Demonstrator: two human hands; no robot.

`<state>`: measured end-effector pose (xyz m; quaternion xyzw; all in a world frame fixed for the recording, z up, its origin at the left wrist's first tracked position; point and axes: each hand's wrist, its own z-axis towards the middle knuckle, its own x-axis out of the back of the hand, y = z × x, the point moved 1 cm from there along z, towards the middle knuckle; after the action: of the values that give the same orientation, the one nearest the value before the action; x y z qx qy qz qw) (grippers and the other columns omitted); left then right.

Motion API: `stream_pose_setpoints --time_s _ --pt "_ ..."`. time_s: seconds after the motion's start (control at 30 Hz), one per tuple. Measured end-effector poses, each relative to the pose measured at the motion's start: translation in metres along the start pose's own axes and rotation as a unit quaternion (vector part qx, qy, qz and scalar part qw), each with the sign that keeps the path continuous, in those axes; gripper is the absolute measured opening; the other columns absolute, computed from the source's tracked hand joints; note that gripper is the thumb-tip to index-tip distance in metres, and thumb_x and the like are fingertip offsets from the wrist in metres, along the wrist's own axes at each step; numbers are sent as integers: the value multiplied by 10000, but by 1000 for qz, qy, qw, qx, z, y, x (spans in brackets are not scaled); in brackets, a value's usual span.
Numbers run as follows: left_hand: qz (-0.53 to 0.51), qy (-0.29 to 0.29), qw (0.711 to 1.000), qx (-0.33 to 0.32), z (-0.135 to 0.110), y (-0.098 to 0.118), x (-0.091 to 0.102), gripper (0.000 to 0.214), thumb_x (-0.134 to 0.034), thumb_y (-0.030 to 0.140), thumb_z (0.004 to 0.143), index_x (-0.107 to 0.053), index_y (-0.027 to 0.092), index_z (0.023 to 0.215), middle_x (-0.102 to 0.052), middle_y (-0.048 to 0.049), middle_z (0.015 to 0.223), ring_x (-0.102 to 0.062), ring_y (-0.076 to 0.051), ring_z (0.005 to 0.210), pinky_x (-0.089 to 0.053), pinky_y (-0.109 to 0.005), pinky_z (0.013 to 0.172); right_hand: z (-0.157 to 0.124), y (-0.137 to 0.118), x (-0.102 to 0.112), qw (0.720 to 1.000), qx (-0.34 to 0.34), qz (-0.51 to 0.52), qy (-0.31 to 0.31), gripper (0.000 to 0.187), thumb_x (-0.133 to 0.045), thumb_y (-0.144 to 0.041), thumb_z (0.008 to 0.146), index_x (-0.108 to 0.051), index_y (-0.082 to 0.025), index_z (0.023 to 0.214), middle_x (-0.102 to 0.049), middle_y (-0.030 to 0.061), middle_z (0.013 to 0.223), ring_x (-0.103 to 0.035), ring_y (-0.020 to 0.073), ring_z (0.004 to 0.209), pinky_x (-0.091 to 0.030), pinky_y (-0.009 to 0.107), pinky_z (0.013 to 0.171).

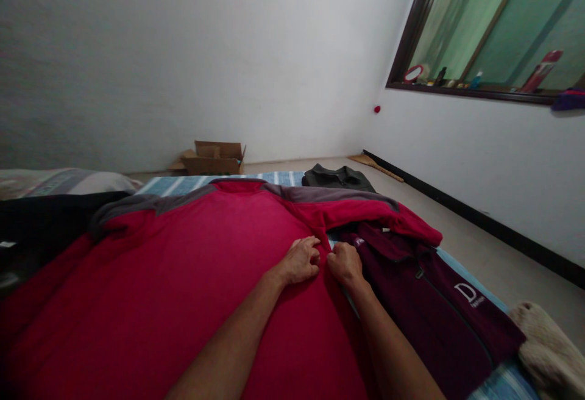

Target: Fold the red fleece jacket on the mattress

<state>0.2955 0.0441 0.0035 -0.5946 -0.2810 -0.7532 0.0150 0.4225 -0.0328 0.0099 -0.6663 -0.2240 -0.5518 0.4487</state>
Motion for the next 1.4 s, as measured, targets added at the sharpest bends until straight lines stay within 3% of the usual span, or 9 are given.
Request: stream_pose_setpoints --time_s 0.37,0.53,0.7,0.93,1.4 --pt "-33 13 999 -20 1 1 1 79 -583 144 608 -642 175 650 -646 -40 1060 -581 -197 954 -425 -291 868 3 7 -4 998 10 62 19 181 -476 -136 693 -644 -145 626 -658 53 653 -580 153 649 -317 206 551" --pt "-19 62 998 -3 3 7 -2 163 -488 202 802 -631 178 875 -665 -42 931 -591 -179 895 -427 -302 841 -1 7 -5 996 -1 81 24 186 -462 -150 699 -634 -150 626 -657 54 650 -578 153 637 -317 207 541" --pt "14 66 998 11 1 15 -8 238 -415 206 877 -558 199 1067 -620 -48 1098 -537 -194 1058 -382 -371 936 -1 5 -5 996 -16 87 23 187 -465 -159 715 -644 -152 665 -677 66 714 -595 158 689 -336 204 582" --pt "17 -13 1000 15 0 12 -10 353 -391 263 894 -441 224 1241 -482 -60 1335 -335 -217 1303 -228 -484 1070 -5 4 -7 996 -51 69 -8 210 -508 -284 776 -647 -161 680 -680 94 737 -608 180 708 -332 222 577" --pt "15 -41 998 35 -2 9 -15 518 -303 323 909 -254 191 1408 -315 -68 1469 -173 -211 1380 -145 -489 1106 -21 7 -5 994 -56 60 -77 190 -547 -269 717 -675 -132 684 -660 87 679 -607 172 671 -322 220 525"
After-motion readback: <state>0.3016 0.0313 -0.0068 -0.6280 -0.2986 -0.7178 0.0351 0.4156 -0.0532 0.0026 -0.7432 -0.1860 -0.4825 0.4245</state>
